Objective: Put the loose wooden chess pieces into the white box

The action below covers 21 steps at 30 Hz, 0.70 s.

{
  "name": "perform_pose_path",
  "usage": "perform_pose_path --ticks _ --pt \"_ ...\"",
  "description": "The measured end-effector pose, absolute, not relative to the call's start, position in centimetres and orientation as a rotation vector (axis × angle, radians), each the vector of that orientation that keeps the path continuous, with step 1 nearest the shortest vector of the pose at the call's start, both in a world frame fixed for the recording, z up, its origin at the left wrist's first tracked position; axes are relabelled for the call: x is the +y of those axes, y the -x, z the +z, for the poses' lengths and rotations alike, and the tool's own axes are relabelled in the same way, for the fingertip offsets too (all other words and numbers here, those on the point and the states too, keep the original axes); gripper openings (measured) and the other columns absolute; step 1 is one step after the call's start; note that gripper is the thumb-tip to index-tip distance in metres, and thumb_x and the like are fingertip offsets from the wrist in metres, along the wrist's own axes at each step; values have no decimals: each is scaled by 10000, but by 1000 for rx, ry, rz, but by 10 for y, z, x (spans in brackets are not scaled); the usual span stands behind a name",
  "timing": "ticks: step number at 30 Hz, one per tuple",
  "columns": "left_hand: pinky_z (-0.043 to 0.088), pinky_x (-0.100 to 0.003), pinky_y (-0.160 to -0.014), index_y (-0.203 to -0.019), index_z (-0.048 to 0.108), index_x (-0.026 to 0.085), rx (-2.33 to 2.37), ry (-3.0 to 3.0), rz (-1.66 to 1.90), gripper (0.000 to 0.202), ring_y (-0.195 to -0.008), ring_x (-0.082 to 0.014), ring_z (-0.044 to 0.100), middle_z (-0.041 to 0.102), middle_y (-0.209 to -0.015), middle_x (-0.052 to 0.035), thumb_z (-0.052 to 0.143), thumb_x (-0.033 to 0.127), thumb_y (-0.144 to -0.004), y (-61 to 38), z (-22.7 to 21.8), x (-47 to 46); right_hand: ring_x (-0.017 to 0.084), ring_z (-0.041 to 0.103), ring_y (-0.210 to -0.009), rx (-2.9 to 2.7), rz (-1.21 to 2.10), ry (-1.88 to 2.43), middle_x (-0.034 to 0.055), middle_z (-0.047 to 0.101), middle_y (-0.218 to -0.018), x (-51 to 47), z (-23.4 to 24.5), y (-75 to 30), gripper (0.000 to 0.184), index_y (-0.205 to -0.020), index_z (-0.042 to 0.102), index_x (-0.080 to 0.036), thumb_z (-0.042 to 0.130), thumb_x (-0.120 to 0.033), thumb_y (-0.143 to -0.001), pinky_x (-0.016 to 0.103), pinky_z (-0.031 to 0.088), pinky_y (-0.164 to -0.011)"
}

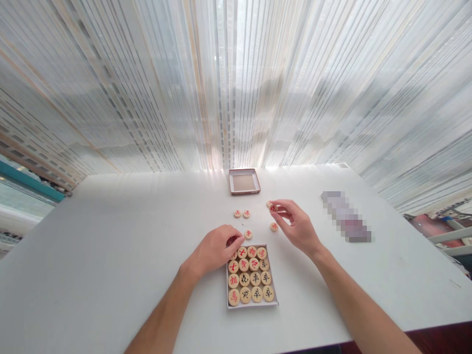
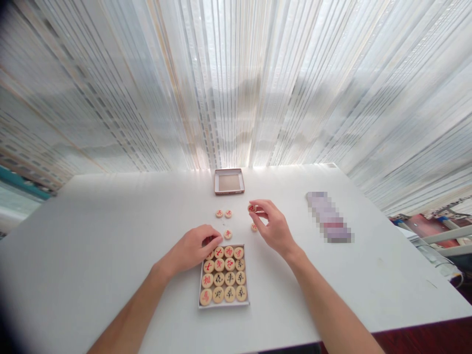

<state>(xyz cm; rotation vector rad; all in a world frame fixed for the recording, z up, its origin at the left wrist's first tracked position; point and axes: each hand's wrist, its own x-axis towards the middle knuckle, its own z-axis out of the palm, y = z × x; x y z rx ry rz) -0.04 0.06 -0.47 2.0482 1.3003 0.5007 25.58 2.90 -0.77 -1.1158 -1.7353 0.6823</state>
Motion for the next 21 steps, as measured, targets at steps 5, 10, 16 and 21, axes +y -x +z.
perform_pose_path --ticks 5,10,16,21 --pt "461 -302 -750 -917 713 240 1289 -2066 517 325 -809 -187 603 686 -884 -27 446 416 -976 1 -5 1 218 687 -980 -1685 781 1034 87 598 -1210 22 -9 -246 275 -1206 626 -267 604 -358 -947 428 618 -909" --pt "464 -299 -730 -919 716 238 1289 -2066 527 331 -795 -186 599 685 -875 -30 445 420 -974 1 -6 0 225 691 -981 -1654 789 1046 94 593 -1211 21 -10 -245 330 -1245 632 -270 616 -386 -937 440 630 -898" --pt "463 -299 -729 -916 717 238 1295 -2061 518 328 -786 -184 598 683 -868 -29 449 418 -971 0 -4 1 230 691 -1012 -1626 814 1044 96 613 -1210 21 -10 -245 304 -1220 648 -252 625 -354 -934 432 625 -912" --pt "463 -302 -742 -912 714 239 1297 -2059 513 324 -786 -183 601 684 -867 -26 452 421 -970 1 -6 1 225 733 -916 -1613 950 1036 59 701 -1017 19 -13 -244 236 -1124 632 -240 642 -360 -920 433 634 -875"
